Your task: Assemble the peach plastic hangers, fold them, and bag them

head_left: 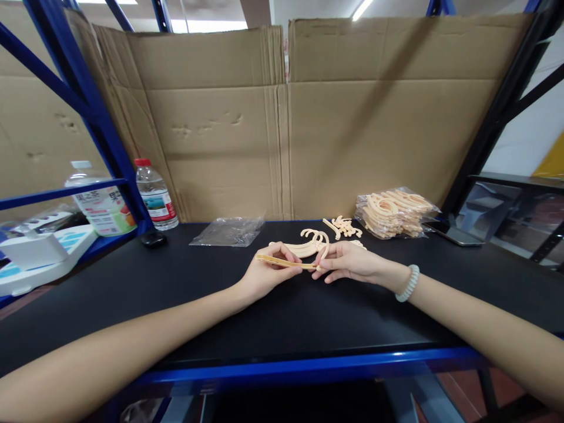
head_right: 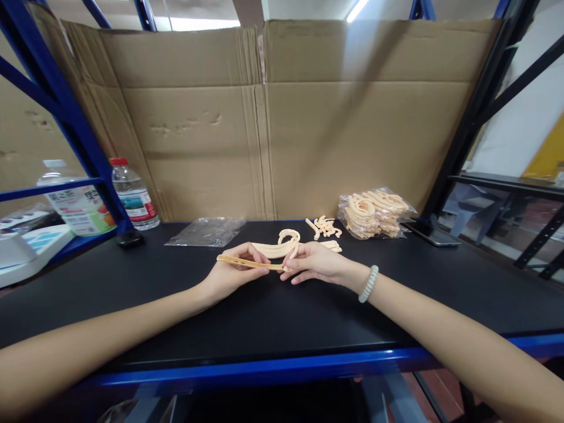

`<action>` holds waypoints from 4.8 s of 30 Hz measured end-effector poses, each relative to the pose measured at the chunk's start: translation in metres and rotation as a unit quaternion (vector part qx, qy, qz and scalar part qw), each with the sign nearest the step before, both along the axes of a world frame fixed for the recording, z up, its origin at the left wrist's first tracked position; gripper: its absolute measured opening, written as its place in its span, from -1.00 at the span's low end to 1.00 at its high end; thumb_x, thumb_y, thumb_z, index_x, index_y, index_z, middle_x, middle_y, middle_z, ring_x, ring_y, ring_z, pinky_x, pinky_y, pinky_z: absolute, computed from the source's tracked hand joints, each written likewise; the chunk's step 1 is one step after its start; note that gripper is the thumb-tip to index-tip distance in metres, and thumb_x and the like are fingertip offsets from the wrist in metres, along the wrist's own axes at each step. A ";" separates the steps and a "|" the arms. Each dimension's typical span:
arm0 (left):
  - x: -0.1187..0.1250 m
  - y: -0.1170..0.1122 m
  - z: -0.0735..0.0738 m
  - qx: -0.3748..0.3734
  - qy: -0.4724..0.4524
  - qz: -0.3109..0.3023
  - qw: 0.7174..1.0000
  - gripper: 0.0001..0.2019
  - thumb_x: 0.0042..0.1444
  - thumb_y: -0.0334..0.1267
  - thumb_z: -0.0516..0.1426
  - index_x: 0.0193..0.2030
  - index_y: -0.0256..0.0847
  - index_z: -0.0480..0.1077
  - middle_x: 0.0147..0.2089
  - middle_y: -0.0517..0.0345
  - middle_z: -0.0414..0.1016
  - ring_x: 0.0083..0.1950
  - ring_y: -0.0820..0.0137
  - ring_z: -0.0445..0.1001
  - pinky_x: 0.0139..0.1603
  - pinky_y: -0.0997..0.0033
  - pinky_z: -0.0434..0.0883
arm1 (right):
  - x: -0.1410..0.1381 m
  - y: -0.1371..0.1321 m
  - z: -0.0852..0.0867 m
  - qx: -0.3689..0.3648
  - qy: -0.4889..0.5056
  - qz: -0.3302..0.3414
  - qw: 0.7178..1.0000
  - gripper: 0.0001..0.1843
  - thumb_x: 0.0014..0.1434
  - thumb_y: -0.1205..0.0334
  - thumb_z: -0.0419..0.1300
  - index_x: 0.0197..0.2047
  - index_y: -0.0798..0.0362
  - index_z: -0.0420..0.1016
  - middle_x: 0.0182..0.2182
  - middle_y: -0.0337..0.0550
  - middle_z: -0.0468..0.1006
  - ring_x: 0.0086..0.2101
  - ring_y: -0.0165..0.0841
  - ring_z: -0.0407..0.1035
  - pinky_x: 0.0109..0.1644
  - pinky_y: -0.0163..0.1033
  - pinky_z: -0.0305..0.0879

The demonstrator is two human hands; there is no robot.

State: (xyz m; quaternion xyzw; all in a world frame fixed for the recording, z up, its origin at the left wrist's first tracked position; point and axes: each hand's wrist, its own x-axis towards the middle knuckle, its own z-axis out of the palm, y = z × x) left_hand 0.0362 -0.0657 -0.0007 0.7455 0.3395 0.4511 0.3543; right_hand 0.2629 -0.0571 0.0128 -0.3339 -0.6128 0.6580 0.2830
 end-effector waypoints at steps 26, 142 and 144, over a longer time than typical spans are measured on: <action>-0.001 0.001 -0.002 -0.001 0.011 -0.010 1.000 -0.76 -0.07 -0.25 0.28 -0.51 -0.25 0.27 -0.35 0.07 0.51 -0.29 0.32 0.51 -0.24 0.30 0.41 | -0.010 -0.003 -0.008 0.073 -0.020 -0.079 0.994 -0.58 -0.09 0.00 0.39 -0.38 0.17 0.41 -0.50 -0.14 0.56 -0.46 -0.42 0.50 -0.37 -0.39 0.43; 0.011 -0.010 0.007 -0.301 -0.185 -0.080 0.932 -0.77 -0.26 -0.40 0.40 -0.43 -0.35 0.49 -0.38 0.11 0.55 -0.30 0.45 0.51 -0.12 0.41 0.43 | -0.016 -0.013 -0.007 0.036 0.095 -0.107 0.989 -0.68 -0.09 0.24 0.41 -0.23 0.08 0.50 -0.28 -0.19 0.52 -0.26 -0.43 0.41 -0.18 -0.32 0.35; 0.010 -0.010 0.007 -0.299 -0.181 -0.086 0.933 -0.78 -0.25 -0.40 0.40 -0.43 -0.34 0.50 -0.38 0.11 0.55 -0.29 0.44 0.51 -0.13 0.41 0.43 | -0.015 -0.010 -0.008 0.066 0.087 -0.096 0.989 -0.69 -0.08 0.22 0.41 -0.24 0.10 0.50 -0.34 -0.20 0.52 -0.35 -0.46 0.39 -0.24 -0.33 0.36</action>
